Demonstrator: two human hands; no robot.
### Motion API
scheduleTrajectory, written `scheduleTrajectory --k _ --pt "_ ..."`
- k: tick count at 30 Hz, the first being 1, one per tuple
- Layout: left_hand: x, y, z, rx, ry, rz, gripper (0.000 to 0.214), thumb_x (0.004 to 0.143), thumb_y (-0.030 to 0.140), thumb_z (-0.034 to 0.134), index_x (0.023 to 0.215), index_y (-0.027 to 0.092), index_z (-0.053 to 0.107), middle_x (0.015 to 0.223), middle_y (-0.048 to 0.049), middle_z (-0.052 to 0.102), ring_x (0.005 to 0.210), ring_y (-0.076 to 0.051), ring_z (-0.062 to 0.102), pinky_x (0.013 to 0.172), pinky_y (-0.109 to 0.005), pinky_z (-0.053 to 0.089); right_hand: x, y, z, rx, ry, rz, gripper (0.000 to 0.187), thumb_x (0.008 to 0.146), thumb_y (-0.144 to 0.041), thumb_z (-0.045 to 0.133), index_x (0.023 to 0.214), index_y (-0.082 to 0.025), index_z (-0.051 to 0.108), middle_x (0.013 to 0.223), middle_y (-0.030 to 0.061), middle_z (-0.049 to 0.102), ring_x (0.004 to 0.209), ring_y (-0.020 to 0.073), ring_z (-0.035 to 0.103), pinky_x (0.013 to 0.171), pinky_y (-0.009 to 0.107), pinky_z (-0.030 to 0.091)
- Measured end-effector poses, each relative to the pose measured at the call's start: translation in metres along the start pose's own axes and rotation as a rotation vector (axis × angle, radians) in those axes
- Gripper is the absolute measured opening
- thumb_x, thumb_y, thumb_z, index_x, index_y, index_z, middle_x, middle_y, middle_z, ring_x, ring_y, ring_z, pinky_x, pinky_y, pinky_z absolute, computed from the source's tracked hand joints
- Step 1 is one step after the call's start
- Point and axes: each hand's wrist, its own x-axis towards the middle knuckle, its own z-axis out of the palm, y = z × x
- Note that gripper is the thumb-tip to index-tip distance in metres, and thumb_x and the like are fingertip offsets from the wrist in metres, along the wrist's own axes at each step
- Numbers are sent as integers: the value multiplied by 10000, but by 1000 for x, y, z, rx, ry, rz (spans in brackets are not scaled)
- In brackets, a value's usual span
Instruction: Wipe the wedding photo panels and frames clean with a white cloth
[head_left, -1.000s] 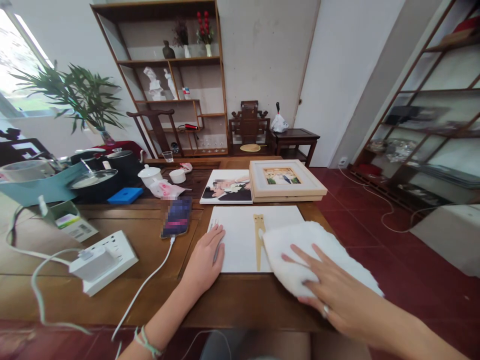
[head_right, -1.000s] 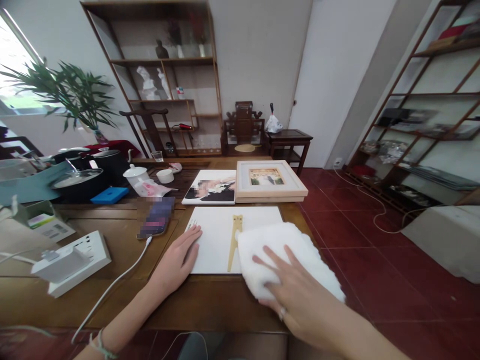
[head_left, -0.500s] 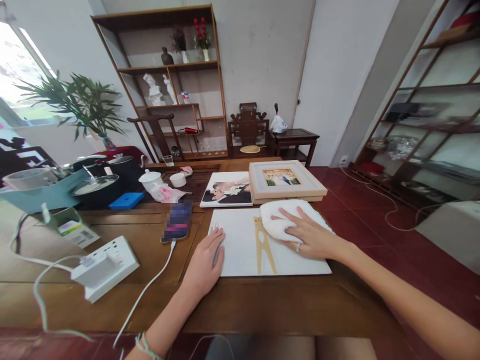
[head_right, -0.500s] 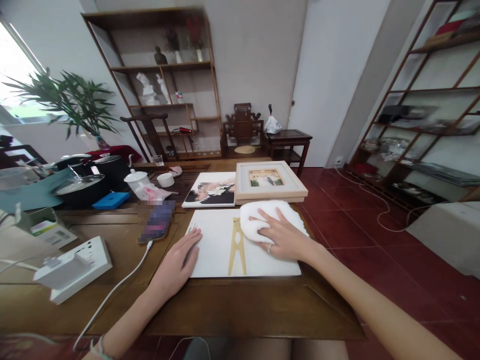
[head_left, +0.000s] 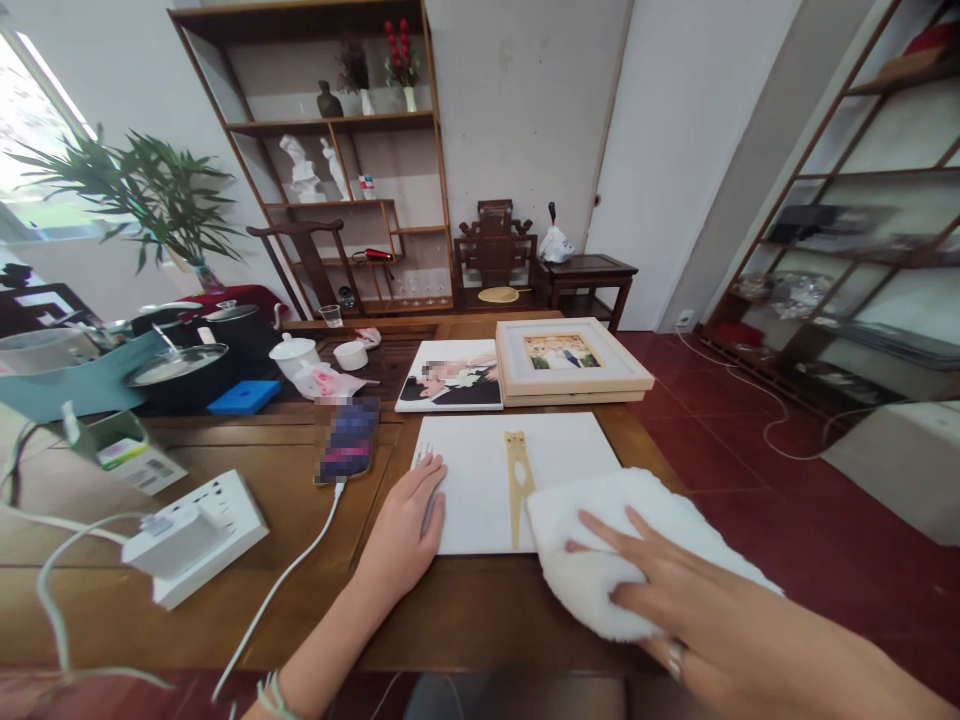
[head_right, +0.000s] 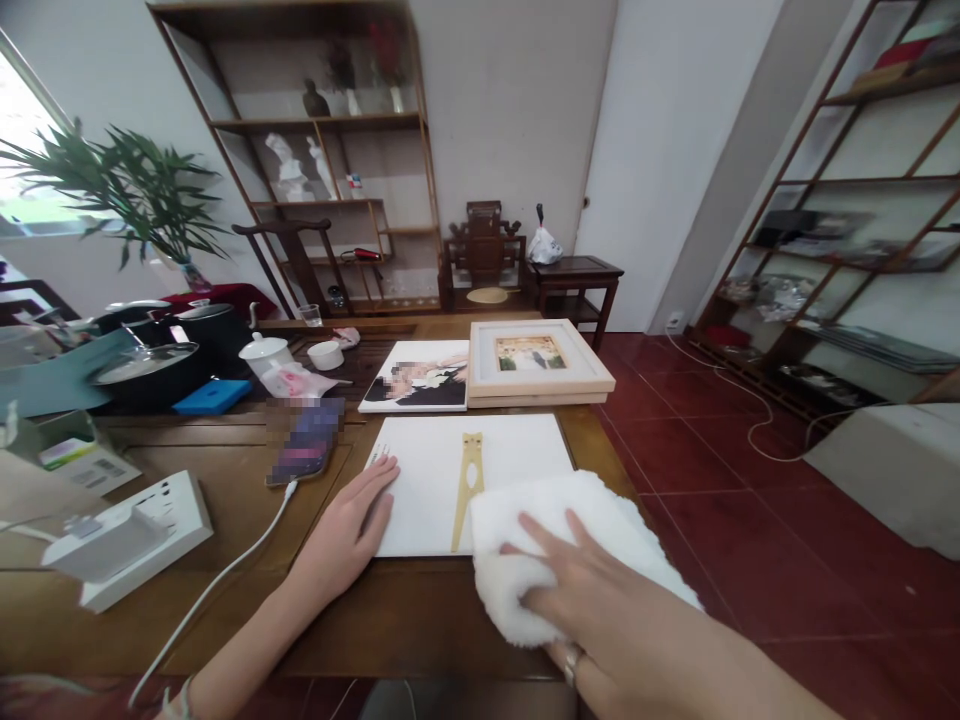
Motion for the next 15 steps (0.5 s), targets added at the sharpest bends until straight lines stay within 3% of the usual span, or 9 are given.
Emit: scheduleTrajectory --k 4,8,12,15 --pt "-1 1 -1 8 1 3 344 893 219 420 1168 114 599 1273 -161 587 1241 -268 502 1043 -468 409 7 10 -5 44 7 46 262 823 -144 433 972 -209 639 1392 98 462 1374 289 178 1097 544 241" --pt "-1 2 -3 12 -1 11 335 894 213 420 1168 139 598 1276 -146 589 1237 -260 508 1035 -465 419 51 46 -9 26 151 32 322 887 -190 355 1079 -186 613 1247 101 589 1381 270 191 1113 549 164" --pt "-1 2 -2 20 -2 21 331 897 213 413 1154 129 603 1271 -157 591 1232 -266 512 1031 -473 422 95 65 -5 4 299 68 338 900 -207 355 1145 -185 586 1288 108 559 1369 296 227 1075 619 136" --pt "0 1 -2 24 -6 28 335 897 212 406 1145 107 606 1267 -172 589 1236 -272 507 1034 -475 417 108 59 5 -9 349 139 365 893 -191 344 1175 -149 571 1338 143 511 1373 332 191 1046 667 99"
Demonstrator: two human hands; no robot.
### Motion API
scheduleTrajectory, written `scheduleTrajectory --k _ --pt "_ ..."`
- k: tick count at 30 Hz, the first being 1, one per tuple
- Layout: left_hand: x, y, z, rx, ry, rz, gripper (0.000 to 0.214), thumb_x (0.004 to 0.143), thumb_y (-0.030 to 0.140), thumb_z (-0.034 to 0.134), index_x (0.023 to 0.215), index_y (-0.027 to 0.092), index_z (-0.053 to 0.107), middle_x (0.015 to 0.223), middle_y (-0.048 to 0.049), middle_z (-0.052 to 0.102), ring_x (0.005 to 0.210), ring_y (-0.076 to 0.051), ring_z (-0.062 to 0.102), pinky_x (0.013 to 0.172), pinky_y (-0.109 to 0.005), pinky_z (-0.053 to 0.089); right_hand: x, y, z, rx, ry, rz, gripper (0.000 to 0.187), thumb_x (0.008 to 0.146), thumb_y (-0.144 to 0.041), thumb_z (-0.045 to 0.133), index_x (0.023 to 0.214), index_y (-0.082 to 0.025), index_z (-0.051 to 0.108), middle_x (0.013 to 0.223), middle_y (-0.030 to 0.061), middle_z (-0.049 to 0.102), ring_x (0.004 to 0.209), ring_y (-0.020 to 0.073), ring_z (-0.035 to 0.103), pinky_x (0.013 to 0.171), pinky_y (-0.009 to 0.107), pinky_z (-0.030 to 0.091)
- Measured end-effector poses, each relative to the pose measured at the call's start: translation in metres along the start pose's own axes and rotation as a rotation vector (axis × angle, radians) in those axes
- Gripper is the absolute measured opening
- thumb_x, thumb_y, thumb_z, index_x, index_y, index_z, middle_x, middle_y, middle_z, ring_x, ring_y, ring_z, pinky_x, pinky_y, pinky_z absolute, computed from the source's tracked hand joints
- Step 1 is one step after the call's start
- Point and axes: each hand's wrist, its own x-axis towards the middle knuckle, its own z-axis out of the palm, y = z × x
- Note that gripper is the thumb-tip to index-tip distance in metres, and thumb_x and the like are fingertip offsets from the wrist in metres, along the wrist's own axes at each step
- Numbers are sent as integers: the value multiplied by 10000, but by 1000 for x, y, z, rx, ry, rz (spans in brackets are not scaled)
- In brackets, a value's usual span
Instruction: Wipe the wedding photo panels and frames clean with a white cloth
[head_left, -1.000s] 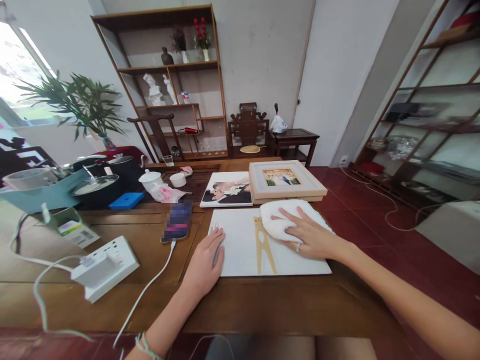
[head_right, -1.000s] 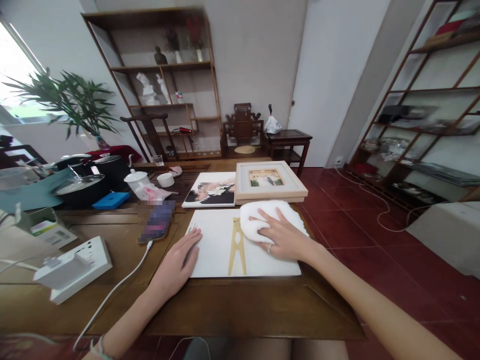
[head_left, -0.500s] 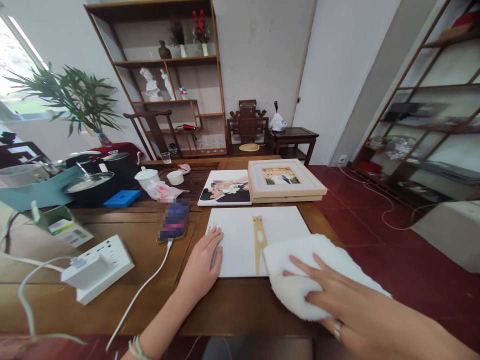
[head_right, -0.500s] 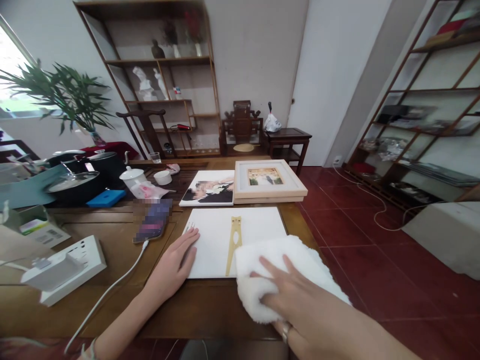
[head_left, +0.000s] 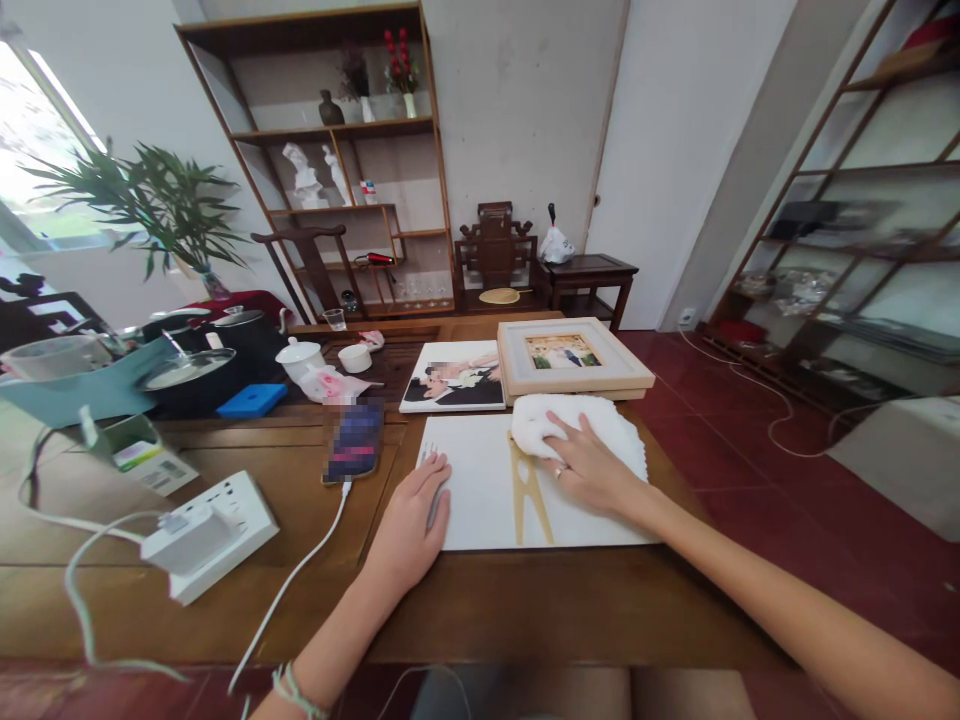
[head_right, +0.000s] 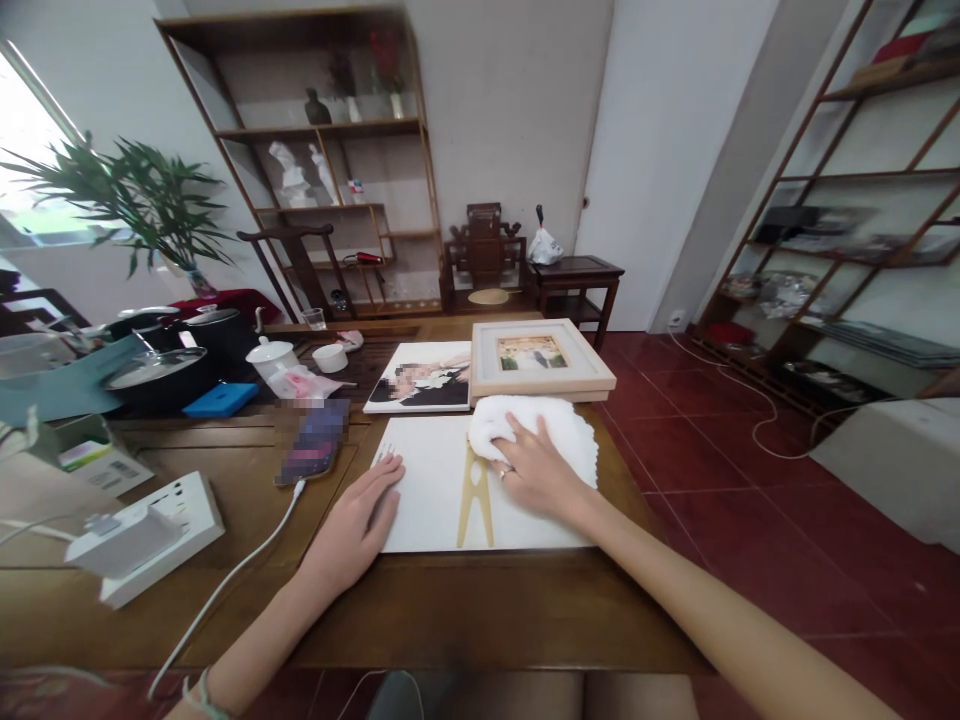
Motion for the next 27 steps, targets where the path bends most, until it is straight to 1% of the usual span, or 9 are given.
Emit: scheduleTrajectory --k 3,5,8,11,14,17,21,24,27 --pt "0 0 0 -17 7 -5 329 892 211 417 1136 107 613 1263 -172 592 1232 -276 511 1036 -474 414 -16 -20 7 -15 6 37 383 847 -165 384 1174 -140 582 1423 150 408 1372 355 175 1041 673 102" --pt "0 0 0 -31 14 -9 323 888 210 426 1130 114 617 1261 -168 595 1229 -279 513 1034 -474 416 -35 -38 9 -18 -27 5 396 788 -138 431 1137 -168 616 1466 121 343 1377 357 154 1051 664 93" --pt "0 0 1 -33 17 -6 319 887 209 427 1131 129 616 1263 -157 595 1232 -273 511 1034 -466 419 -66 -63 9 -8 -126 -151 343 723 -141 491 1003 -200 681 1505 75 259 1383 374 90 1057 671 37" --pt "0 -1 2 -17 18 3 327 892 209 414 1133 115 614 1264 -168 593 1233 -274 510 1035 -470 417 -79 -75 5 16 -226 -335 267 704 -194 540 914 -201 705 1513 68 231 1379 396 54 1043 693 -9" --pt "0 -2 3 -11 19 5 345 896 189 387 1138 91 612 1261 -180 591 1233 -271 510 1044 -468 407 -66 -68 -1 29 -233 -365 310 728 -179 514 990 -191 678 1496 78 280 1387 357 84 1059 674 32" --pt "-1 -3 3 -27 23 5 350 890 167 383 1143 89 612 1263 -177 590 1231 -267 512 1046 -462 408 -34 -53 -5 11 -185 -294 352 769 -134 455 1075 -156 627 1450 127 371 1389 310 137 1066 644 118" --pt "-1 -4 3 -23 29 14 358 890 153 366 1144 83 609 1260 -179 591 1231 -266 513 1035 -472 417 13 -40 -2 -43 -124 -219 348 811 -133 414 1108 -124 596 1321 185 516 1372 322 204 1034 656 184" --pt "-1 -4 3 -26 28 11 356 885 152 373 1141 88 611 1260 -178 592 1225 -264 519 1037 -468 416 33 -40 4 -61 -75 -164 370 828 -143 390 1150 -129 573 1358 181 476 1359 362 216 993 705 187" --pt "-1 -4 3 -34 24 2 360 883 151 373 1148 86 608 1269 -182 584 1232 -266 511 1039 -475 411 33 -47 9 -80 -52 -136 367 819 -156 412 1140 -137 589 1417 166 409 1361 394 175 987 725 150"
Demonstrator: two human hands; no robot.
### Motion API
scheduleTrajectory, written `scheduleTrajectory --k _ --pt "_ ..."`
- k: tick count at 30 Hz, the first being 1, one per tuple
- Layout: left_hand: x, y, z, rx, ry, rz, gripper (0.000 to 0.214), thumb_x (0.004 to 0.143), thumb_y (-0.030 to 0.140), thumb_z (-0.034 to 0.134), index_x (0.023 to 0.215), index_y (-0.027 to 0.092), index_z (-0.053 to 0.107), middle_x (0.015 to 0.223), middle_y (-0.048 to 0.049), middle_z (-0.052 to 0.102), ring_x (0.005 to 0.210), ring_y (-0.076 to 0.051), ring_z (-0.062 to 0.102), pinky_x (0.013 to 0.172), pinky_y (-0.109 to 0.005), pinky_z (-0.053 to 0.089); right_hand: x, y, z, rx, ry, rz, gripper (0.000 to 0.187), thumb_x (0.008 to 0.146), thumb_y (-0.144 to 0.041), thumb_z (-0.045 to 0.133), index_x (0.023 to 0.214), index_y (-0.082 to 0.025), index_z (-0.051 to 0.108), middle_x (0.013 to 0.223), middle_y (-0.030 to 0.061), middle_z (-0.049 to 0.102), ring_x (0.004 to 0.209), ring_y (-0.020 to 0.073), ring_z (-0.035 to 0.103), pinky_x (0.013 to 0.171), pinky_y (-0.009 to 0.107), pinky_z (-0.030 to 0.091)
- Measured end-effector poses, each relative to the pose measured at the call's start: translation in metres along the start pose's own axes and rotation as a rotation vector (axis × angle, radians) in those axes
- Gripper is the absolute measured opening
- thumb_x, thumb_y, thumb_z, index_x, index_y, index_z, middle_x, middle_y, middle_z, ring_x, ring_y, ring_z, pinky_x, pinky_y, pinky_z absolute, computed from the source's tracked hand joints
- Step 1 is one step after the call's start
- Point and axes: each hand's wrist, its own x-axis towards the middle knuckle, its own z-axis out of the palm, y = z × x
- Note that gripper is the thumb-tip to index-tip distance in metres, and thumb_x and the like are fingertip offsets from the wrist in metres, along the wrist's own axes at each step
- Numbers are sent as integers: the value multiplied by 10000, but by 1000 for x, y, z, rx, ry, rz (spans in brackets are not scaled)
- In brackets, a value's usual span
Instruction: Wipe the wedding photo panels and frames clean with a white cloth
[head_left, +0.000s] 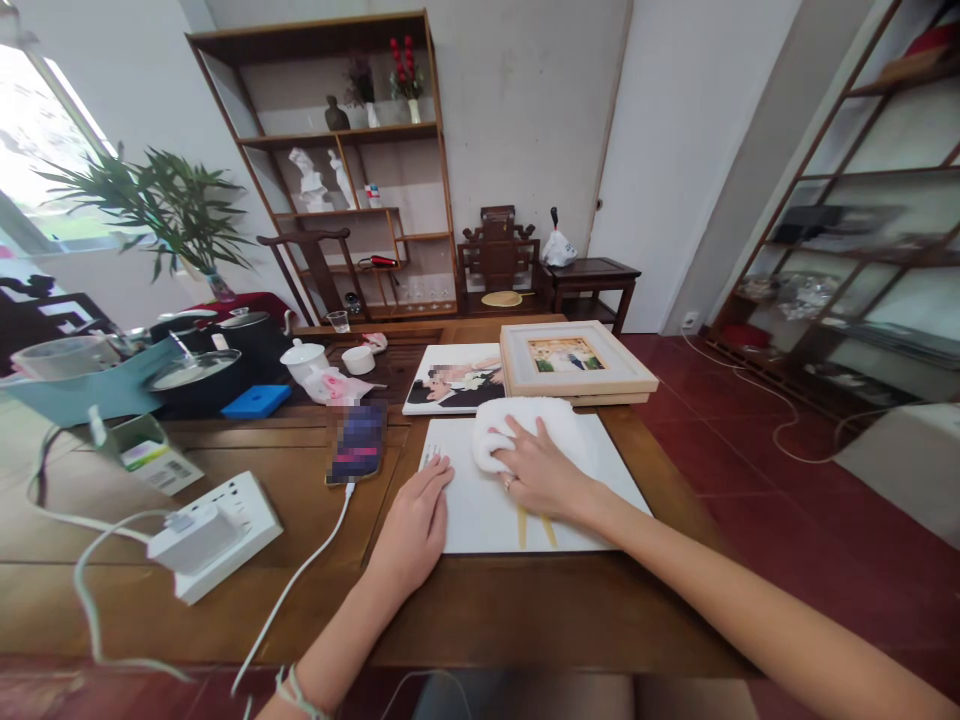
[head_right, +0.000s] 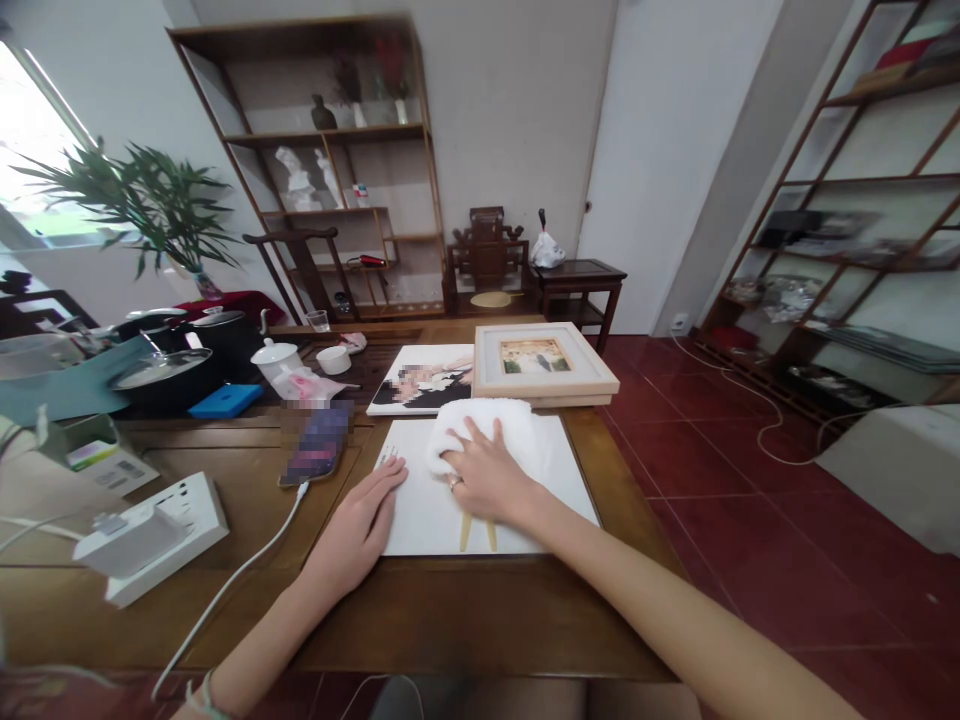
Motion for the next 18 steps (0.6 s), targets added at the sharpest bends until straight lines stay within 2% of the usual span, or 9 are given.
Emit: scheduleTrajectory --k 3,8,11,14,18 --pt "0 0 0 -4 -3 2 367 883 150 368 1156 82 604 1267 -184 585 1233 -270 510 1037 -485 409 -17 -16 1 -8 -20 -34 336 798 -166 456 1082 -140 632 1421 170 403 1361 397 172 1014 703 123" --pt "-1 -3 2 4 9 12 363 880 157 373 1146 86 610 1260 -183 591 1226 -273 516 1033 -486 415 -66 -49 -2 40 -90 -194 271 796 -226 520 1008 -152 673 1445 168 366 1371 401 115 1049 674 33" --pt "-1 -4 2 16 11 24 364 874 149 374 1147 103 611 1269 -168 589 1231 -261 514 1039 -469 413 -82 -55 -4 94 -129 -252 253 788 -268 556 981 -161 679 1452 148 363 1375 390 110 1067 650 19" --pt "-1 -5 2 23 2 31 376 874 144 361 1153 80 606 1270 -183 584 1232 -265 512 1037 -473 414 -73 -46 -7 132 -105 -222 290 798 -219 516 1053 -179 647 1443 106 392 1382 323 159 1087 613 70" --pt "0 -3 2 8 -3 14 385 879 146 351 1159 73 605 1271 -185 583 1240 -257 505 1048 -464 401 -32 -26 -7 85 -56 -109 317 823 -176 442 1081 -165 626 1346 132 508 1361 301 238 1063 617 150"
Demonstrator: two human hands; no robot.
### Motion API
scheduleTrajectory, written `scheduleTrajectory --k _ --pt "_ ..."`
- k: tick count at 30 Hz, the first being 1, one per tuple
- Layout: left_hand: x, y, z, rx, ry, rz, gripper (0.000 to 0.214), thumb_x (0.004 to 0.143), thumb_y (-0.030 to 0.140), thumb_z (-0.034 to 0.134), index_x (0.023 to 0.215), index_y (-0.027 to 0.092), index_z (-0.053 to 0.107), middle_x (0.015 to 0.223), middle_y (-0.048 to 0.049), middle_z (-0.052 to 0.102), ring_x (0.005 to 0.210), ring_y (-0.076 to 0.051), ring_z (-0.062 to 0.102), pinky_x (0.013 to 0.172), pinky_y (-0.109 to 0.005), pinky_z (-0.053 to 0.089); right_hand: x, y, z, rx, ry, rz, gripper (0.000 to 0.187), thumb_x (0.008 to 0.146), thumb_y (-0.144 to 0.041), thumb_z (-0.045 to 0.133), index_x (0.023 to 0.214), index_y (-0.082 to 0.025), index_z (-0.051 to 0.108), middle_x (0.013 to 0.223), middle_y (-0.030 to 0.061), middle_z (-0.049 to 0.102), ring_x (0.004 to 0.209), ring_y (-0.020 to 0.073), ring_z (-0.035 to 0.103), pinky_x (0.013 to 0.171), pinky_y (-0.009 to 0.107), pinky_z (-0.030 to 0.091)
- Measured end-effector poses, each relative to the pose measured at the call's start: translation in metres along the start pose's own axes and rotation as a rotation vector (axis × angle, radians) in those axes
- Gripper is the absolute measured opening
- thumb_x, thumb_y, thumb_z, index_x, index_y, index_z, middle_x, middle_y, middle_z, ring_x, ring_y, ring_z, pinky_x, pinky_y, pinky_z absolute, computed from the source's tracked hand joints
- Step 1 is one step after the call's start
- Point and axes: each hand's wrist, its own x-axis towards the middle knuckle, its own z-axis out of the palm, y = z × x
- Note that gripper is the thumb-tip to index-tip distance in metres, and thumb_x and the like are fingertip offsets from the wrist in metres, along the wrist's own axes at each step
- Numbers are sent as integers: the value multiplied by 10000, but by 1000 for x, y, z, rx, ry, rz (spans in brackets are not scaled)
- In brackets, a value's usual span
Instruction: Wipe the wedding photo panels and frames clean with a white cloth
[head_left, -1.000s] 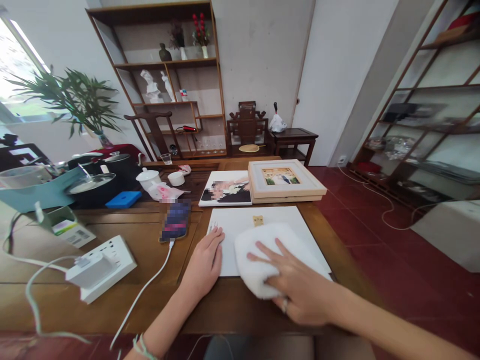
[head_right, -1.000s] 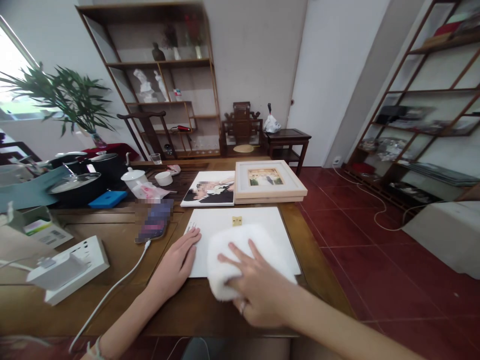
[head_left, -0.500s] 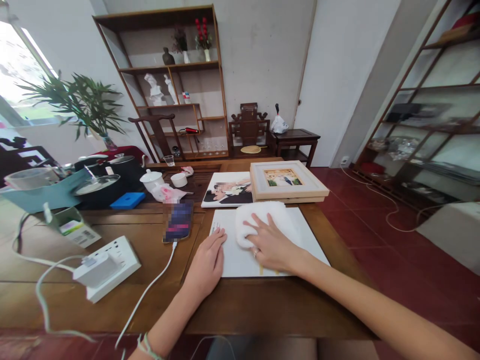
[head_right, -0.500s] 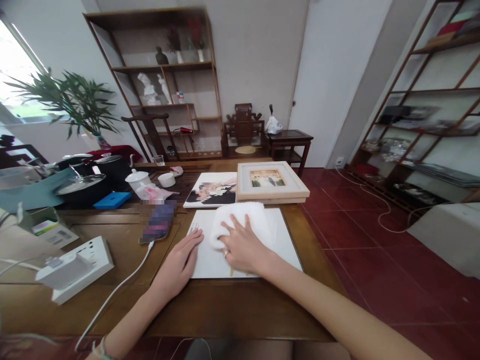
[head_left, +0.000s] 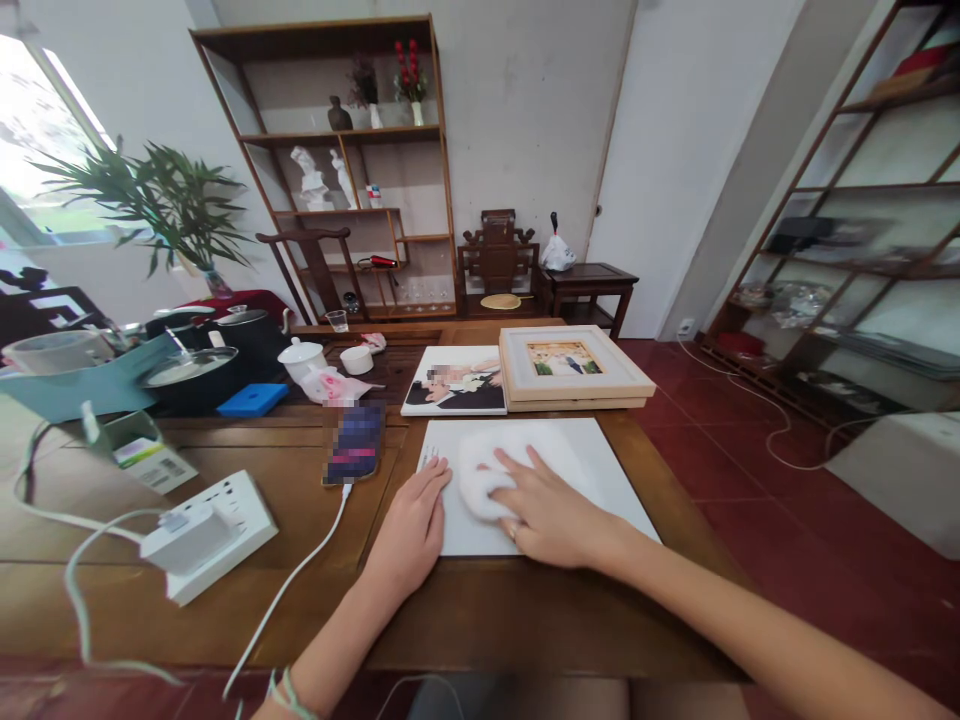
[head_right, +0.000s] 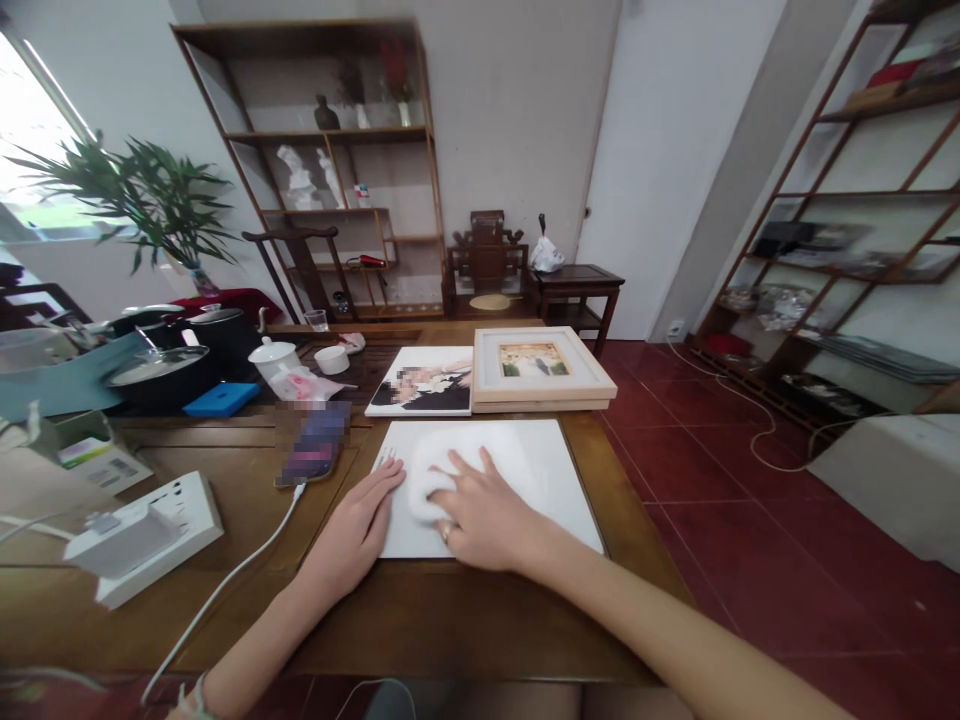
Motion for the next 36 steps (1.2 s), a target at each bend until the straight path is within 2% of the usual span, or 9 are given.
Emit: scheduleTrajectory --k 4,8,12,17,21,25,29,33,36 --pt "1 1 -2 -20 -14 -34 398 890 156 333 1169 74 605 1278 -180 580 1236 -249 510 1052 -458 397 41 12 3 -44 56 95 366 854 -192 405 1169 -144 585 1374 157 468 1354 353 227 1025 673 142" --pt "1 0 -2 -54 -5 -61 410 888 162 335 1202 90 589 1300 -170 565 1251 -245 494 1059 -454 386 49 6 9 -64 86 98 381 845 -203 427 1183 -128 587 1426 167 399 1359 377 194 1038 669 94" --pt "1 -2 -1 -81 20 -89 416 887 172 328 1192 78 595 1307 -175 558 1257 -237 487 1070 -415 376 17 -13 10 -48 38 3 331 820 -205 470 1093 -147 647 1428 135 407 1365 354 198 1076 618 88" --pt "-1 -4 1 -77 -4 -79 407 879 176 351 1193 86 594 1323 -173 544 1267 -233 475 1077 -425 365 -36 -36 7 24 -71 -152 278 816 -257 516 1025 -160 672 1469 96 348 1391 324 103 1108 572 15" --pt "-1 -4 0 -90 -7 -82 402 875 160 354 1195 91 587 1325 -172 543 1264 -236 479 1072 -445 372 -45 -29 1 84 -69 -165 304 805 -226 519 1079 -186 644 1439 63 407 1387 248 180 1137 495 39" --pt "0 0 -6 -160 41 -121 397 912 208 338 1235 103 544 1333 -167 537 1262 -232 483 1071 -446 371 -19 -4 -3 83 4 4 308 839 -188 453 1094 -163 623 1329 118 531 1365 201 254 1136 445 115" --pt "1 8 -11 -243 128 -181 416 942 272 319 1309 133 457 1377 -140 495 1301 -223 429 1098 -442 324 25 11 2 47 40 120 340 890 -215 381 1152 -150 587 1268 128 576 1362 262 255 1097 550 146" --pt "1 11 -12 -294 170 -227 452 957 312 294 1359 124 379 1417 -146 439 1328 -226 384 1115 -444 282 61 3 9 14 76 125 367 872 -208 387 1181 -121 565 1371 168 470 1364 336 217 1052 640 114" --pt "1 9 -12 -310 215 -213 467 964 330 279 1381 129 342 1451 -149 387 1351 -230 342 1124 -453 252 68 -13 14 -2 68 33 364 841 -214 433 1164 -146 586 1433 122 404 1370 318 202 1072 609 103"
